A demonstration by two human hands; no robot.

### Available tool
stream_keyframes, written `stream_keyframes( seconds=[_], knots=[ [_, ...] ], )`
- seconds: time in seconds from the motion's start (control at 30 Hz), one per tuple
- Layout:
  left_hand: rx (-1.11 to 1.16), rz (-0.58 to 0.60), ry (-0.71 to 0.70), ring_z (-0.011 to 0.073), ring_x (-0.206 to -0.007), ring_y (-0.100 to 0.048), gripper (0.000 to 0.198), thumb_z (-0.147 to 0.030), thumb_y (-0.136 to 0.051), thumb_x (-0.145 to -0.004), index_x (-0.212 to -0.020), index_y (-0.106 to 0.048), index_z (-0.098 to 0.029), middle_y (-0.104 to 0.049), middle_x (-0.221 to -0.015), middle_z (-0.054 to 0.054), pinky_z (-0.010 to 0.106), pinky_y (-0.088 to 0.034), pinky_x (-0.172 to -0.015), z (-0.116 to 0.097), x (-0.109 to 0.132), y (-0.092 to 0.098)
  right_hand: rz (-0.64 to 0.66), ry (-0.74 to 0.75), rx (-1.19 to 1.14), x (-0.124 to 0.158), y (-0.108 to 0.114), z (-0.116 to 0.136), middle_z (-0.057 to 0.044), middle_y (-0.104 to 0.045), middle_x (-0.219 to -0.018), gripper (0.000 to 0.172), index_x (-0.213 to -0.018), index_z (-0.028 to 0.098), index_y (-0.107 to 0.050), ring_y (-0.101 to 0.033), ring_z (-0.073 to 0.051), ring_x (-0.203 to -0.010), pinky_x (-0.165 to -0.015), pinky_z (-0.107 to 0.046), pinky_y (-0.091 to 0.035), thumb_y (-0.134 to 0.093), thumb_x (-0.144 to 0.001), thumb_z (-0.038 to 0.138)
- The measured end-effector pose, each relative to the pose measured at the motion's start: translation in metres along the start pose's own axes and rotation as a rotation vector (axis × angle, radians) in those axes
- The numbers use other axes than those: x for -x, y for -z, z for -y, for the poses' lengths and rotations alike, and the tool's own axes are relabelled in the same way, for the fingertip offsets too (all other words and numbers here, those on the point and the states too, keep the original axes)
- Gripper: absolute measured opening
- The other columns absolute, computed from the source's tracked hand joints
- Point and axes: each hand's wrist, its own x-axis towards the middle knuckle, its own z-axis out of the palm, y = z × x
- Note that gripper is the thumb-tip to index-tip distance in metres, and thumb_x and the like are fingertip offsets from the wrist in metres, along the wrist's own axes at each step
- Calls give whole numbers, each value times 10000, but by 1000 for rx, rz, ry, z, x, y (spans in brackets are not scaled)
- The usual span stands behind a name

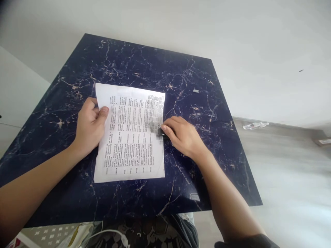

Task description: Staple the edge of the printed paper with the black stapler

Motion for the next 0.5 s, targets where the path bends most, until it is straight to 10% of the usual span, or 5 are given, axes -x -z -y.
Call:
stream_keyframes(
  seconds=[0.5],
  knots=[
    [-20, 32, 33, 248, -902, -781, 124, -353, -578, -1044, -1079, -550, -238, -763, -938, 16, 346, -630, -715, -2, 8, -3, -187, -43, 264, -9, -34, 19, -63, -613, -787, 388, -847, 222, -592, -515, -203, -708, -592, -359, -351, -297, -1091, 282]
  ],
)
